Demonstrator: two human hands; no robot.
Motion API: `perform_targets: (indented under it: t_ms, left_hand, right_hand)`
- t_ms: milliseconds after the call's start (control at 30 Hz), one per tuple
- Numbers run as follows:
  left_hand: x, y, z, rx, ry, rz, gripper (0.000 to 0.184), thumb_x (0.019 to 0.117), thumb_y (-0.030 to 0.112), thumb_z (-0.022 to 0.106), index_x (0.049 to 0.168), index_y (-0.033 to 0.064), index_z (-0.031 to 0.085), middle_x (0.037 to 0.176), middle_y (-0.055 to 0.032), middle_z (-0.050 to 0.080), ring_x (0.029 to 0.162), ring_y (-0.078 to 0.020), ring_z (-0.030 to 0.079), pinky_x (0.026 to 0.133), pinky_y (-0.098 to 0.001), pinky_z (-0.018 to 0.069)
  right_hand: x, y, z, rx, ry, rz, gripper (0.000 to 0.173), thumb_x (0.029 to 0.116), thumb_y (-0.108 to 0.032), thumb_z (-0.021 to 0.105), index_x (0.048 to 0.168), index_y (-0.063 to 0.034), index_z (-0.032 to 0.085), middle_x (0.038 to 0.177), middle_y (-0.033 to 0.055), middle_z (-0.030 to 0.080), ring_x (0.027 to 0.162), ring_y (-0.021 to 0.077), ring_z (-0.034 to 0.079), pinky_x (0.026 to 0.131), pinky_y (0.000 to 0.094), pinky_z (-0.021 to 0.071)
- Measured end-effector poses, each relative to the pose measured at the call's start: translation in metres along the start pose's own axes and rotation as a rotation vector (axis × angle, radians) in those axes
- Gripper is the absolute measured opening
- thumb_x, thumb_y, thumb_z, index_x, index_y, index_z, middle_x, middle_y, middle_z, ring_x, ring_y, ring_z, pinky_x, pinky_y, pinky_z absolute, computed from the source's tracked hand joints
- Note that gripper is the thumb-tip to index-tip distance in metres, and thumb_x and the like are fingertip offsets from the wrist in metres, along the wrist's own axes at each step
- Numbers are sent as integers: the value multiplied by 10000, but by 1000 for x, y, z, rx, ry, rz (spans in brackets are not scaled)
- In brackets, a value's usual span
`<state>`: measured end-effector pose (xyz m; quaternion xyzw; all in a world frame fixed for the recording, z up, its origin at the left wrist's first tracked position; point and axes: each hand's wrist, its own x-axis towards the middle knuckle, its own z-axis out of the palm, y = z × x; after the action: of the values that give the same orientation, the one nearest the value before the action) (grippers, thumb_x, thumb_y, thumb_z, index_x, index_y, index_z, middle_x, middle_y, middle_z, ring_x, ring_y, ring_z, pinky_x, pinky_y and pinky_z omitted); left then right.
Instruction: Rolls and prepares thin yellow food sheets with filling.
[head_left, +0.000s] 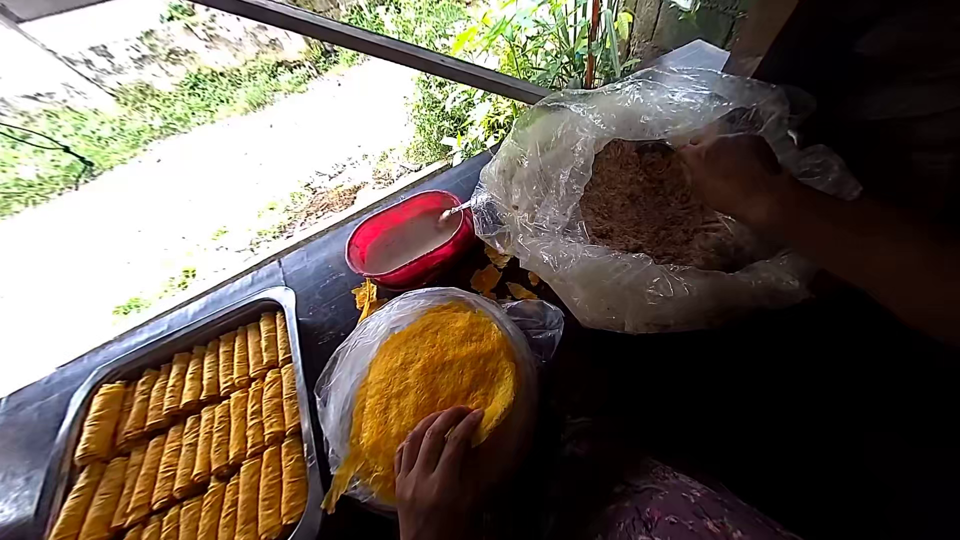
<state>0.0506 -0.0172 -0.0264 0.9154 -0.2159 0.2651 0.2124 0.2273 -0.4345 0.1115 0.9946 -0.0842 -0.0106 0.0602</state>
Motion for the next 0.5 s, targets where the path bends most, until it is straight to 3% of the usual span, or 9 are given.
perform_targets:
  t_ms: [200,300,400,500]
  left_hand:
    - [-1,0,1,-9,11,1,244,1044,237,493,1050,161,725,1062,-67,720,1125,-230,619,987,-330,431]
    - [-2,-1,1,-6,16,0,240,1040,230,497,1046,168,729,1064,-62,722,1123,-232,620,981,-327,432]
    - [-3,-1,1,-2,10,-1,247,1039,224,493,1050,162,732,1071,-57,726,1125,-232,625,986,-331,436]
    - [-3,0,1,15,20,4,263,1040,223,477,1081,123,717,1061,-88,734,1110,-248,640,986,-338,445]
  right_hand:
    - [-12,4,8,14,17,-67,258,1033,36,460,1211,113,631,1184,332,644,1041,553,651,813,693,503]
    - [-19,9,15,19,58,-118,241,1034,33,469,1177,109,647,1167,322,653,1014,541,663,795,681,514]
    - [-31,3,11,46,-30,-122,323,987,76,527,1281,51,658,1203,310,654,1060,536,651,841,695,499]
    - [-35,2,12,61,-61,-125,335,973,78,545,1284,27,661,1218,291,660,1079,525,649,844,697,491]
